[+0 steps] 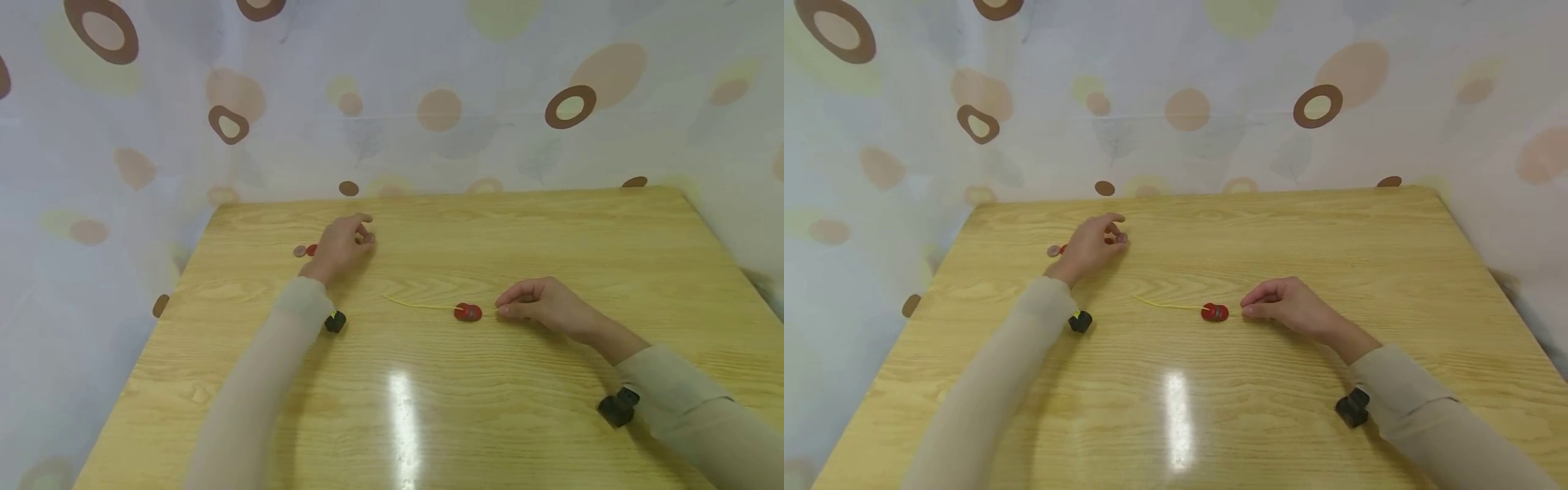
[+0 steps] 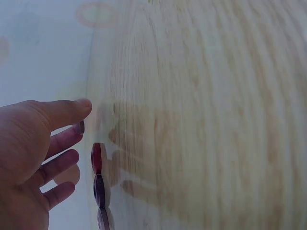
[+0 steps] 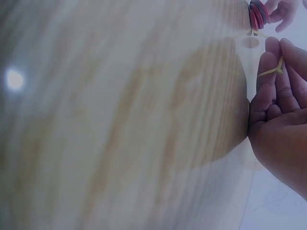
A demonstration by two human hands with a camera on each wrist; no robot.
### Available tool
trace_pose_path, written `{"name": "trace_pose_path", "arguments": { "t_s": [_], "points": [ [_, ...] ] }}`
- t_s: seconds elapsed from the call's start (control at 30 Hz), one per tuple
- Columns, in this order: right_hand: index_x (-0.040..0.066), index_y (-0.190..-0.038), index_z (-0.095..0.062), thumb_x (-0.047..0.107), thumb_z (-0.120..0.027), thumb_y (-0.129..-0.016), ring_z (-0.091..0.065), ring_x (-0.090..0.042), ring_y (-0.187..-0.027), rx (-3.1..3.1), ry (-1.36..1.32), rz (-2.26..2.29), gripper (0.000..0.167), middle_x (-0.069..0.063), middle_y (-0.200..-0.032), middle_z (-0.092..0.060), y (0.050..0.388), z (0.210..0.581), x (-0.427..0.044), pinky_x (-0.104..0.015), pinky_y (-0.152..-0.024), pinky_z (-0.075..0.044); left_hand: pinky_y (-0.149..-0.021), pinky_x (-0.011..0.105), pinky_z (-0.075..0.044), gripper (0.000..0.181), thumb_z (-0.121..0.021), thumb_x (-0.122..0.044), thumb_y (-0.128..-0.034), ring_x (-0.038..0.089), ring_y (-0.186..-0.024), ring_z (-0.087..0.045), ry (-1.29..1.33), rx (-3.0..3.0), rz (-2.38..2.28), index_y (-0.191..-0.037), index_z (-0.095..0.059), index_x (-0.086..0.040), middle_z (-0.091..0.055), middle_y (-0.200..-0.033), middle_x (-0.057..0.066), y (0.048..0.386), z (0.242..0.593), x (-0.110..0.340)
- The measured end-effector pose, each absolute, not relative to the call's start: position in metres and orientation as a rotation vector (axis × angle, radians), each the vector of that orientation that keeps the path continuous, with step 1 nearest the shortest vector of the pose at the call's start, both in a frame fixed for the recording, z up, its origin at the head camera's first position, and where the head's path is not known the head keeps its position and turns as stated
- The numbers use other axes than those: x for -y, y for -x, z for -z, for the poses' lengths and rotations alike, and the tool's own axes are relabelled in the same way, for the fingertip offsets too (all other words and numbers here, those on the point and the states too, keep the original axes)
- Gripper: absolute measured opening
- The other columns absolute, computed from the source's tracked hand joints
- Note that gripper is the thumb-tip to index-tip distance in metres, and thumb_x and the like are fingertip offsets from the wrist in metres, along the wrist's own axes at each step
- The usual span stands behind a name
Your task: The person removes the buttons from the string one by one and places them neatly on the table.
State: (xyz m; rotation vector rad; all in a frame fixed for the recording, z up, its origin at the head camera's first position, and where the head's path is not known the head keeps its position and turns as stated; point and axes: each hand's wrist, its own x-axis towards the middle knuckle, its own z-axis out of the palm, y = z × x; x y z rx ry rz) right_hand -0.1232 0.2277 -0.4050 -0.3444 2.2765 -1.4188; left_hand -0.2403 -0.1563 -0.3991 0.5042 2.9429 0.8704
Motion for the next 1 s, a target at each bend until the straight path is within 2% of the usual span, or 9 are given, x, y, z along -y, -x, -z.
{"name": "trace_pose_path", "arguments": {
  "t_s": [0.43,1.0],
  "points": [
    [0.002,-0.109,-0.073,0.022,-0.072,-0.095,-0.064,-0.017,-0.093,-2.278,0.351,1.409,0.025,-0.01,-0.106,-0.073,0.124,0.406,-0.226,-0.028,-0.076,-0.051,-0.1,0.042,-0.047,0.048,-0.069,-0.019,-0.0965,0.029,-0.11,-0.062,-0.472,-2.892,-0.875,-0.14,-0.054,-0.006,-0.069,-0.109,0.008,0.245,0.403,0.165],
    [0.003,-0.109,-0.074,0.022,-0.072,-0.095,-0.063,-0.016,-0.092,-2.294,0.355,1.384,0.024,-0.009,-0.105,-0.073,0.124,0.405,-0.225,-0.027,-0.076,-0.05,-0.099,0.042,-0.047,0.044,-0.069,-0.024,-0.0976,0.027,-0.109,-0.061,-0.46,-2.88,-0.939,-0.136,-0.058,-0.007,-0.067,-0.11,0.007,0.245,0.411,0.171]
  ]
}}
